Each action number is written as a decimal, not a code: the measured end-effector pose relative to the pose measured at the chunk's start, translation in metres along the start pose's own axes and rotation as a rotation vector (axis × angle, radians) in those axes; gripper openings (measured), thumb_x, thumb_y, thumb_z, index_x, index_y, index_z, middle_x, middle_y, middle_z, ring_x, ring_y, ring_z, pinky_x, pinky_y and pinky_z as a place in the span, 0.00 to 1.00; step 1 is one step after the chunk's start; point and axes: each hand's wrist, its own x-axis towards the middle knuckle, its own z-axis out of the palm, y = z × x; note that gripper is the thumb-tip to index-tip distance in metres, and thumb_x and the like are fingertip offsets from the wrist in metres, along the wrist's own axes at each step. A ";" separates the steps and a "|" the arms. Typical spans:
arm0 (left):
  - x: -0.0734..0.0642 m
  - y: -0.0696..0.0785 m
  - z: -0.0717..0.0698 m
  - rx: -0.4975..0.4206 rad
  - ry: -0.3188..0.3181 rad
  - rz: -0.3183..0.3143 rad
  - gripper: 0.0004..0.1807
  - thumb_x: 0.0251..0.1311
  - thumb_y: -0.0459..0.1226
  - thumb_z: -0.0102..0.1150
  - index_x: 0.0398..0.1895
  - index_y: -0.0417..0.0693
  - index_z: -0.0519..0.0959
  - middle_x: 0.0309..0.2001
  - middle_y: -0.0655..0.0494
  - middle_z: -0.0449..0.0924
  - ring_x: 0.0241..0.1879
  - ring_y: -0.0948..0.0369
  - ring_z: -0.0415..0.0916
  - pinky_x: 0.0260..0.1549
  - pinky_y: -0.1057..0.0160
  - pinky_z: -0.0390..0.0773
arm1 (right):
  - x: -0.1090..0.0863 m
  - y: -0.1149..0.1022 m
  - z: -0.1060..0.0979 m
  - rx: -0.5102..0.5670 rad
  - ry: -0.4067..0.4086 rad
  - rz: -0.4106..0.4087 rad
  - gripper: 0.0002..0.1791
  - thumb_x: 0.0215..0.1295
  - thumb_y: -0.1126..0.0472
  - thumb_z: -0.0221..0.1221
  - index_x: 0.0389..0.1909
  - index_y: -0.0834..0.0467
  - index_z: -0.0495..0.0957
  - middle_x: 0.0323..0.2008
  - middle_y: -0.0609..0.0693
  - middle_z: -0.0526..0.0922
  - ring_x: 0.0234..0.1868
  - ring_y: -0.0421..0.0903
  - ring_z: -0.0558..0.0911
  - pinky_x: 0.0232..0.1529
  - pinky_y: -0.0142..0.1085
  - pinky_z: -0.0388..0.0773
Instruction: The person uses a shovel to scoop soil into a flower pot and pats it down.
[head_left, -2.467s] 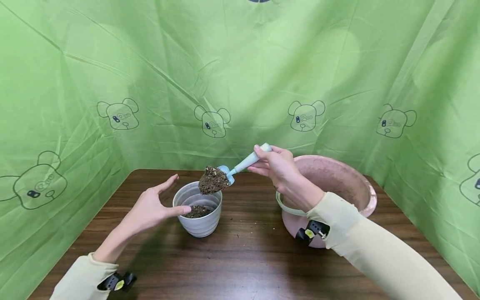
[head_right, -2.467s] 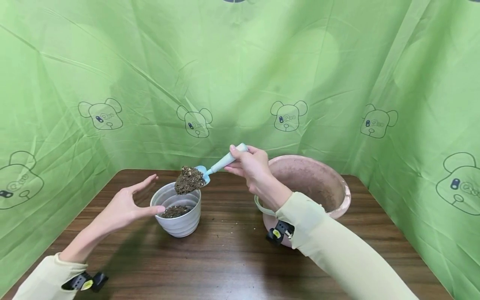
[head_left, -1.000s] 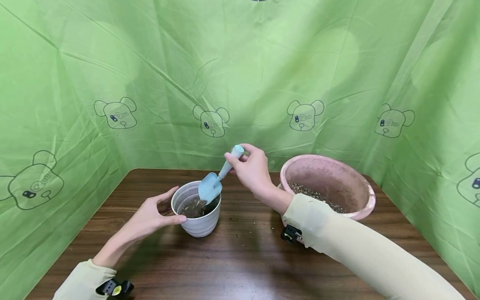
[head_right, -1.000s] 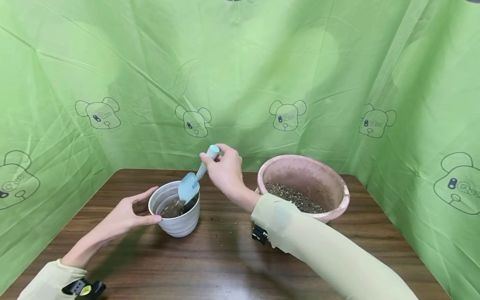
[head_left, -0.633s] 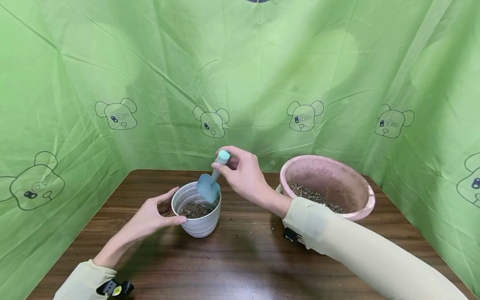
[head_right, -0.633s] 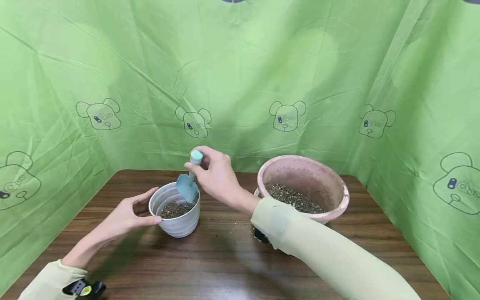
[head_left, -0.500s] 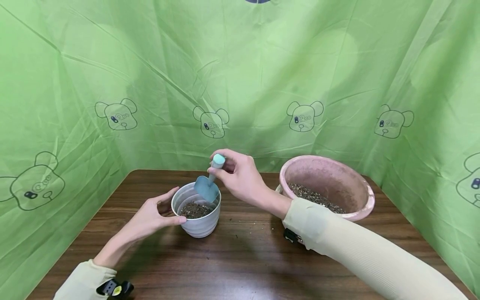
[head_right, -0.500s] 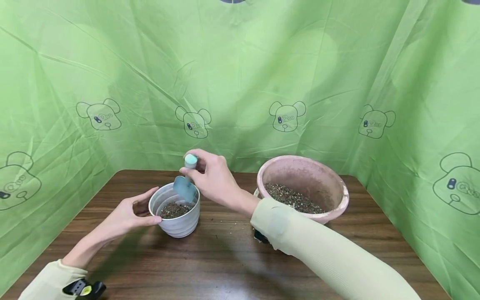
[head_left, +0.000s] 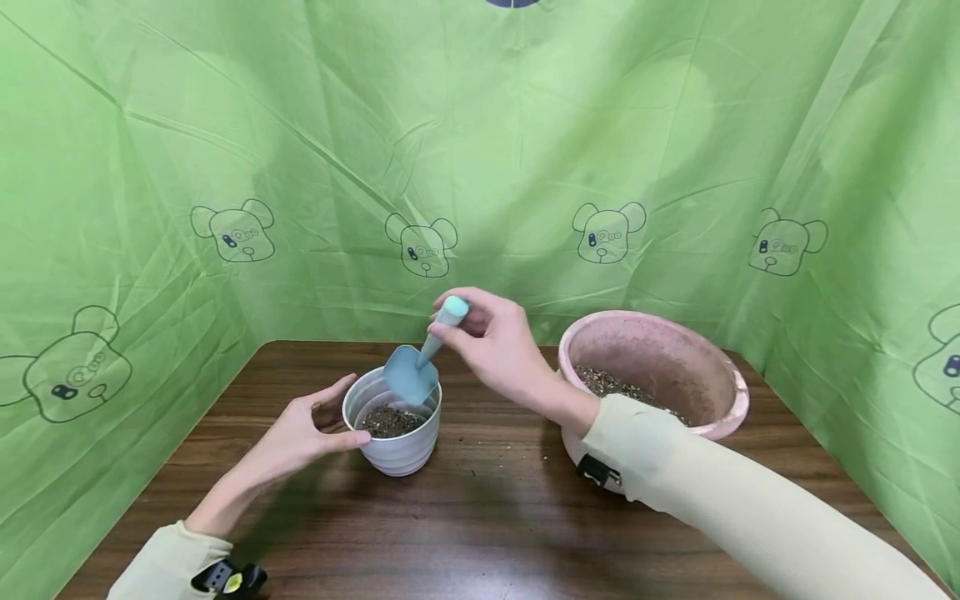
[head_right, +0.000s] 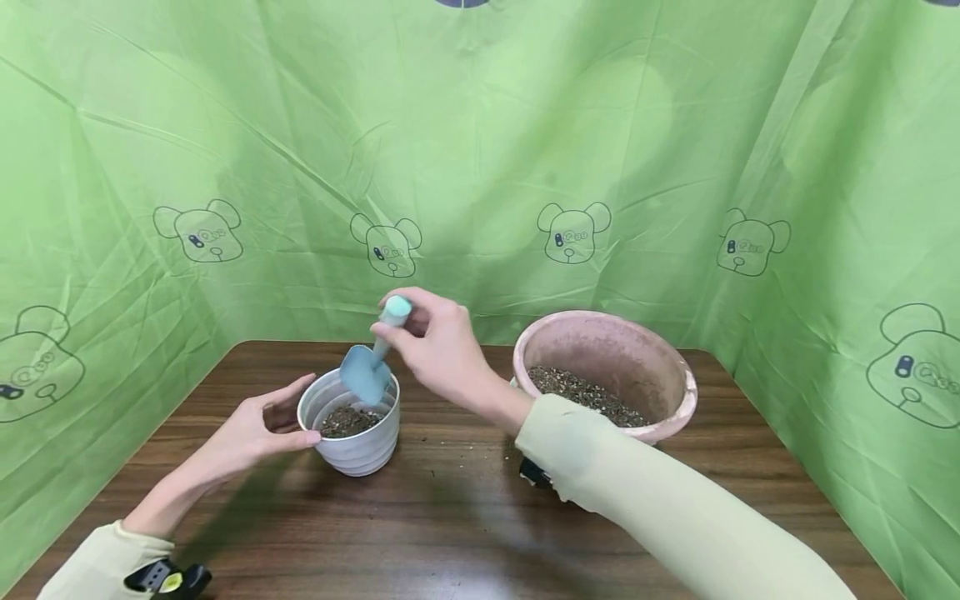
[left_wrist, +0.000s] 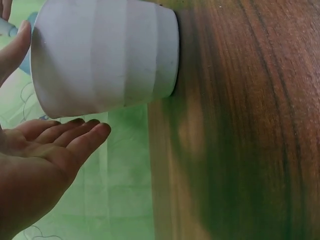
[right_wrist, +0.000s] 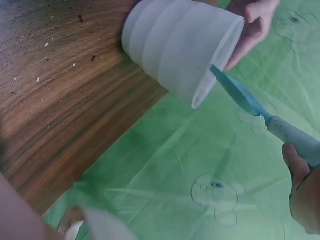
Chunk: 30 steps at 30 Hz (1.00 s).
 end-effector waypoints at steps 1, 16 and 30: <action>0.001 0.002 -0.001 0.029 0.010 0.009 0.49 0.51 0.41 0.71 0.73 0.45 0.54 0.65 0.44 0.65 0.63 0.50 0.64 0.56 0.60 0.69 | 0.000 0.001 -0.006 0.013 0.014 0.015 0.11 0.59 0.70 0.63 0.43 0.64 0.78 0.36 0.58 0.85 0.37 0.53 0.84 0.38 0.39 0.81; 0.020 0.089 0.030 0.233 0.181 0.126 0.50 0.45 0.52 0.73 0.72 0.61 0.58 0.67 0.62 0.63 0.66 0.63 0.58 0.65 0.57 0.58 | -0.023 -0.027 -0.151 0.252 0.260 0.069 0.15 0.60 0.71 0.62 0.47 0.72 0.74 0.40 0.65 0.82 0.41 0.59 0.83 0.43 0.46 0.78; 0.057 0.133 0.122 0.165 0.016 0.206 0.52 0.41 0.60 0.72 0.72 0.63 0.58 0.65 0.66 0.65 0.63 0.63 0.64 0.61 0.59 0.65 | -0.060 -0.030 -0.207 -0.025 0.300 0.255 0.16 0.58 0.66 0.65 0.46 0.70 0.77 0.34 0.59 0.85 0.36 0.50 0.86 0.37 0.41 0.79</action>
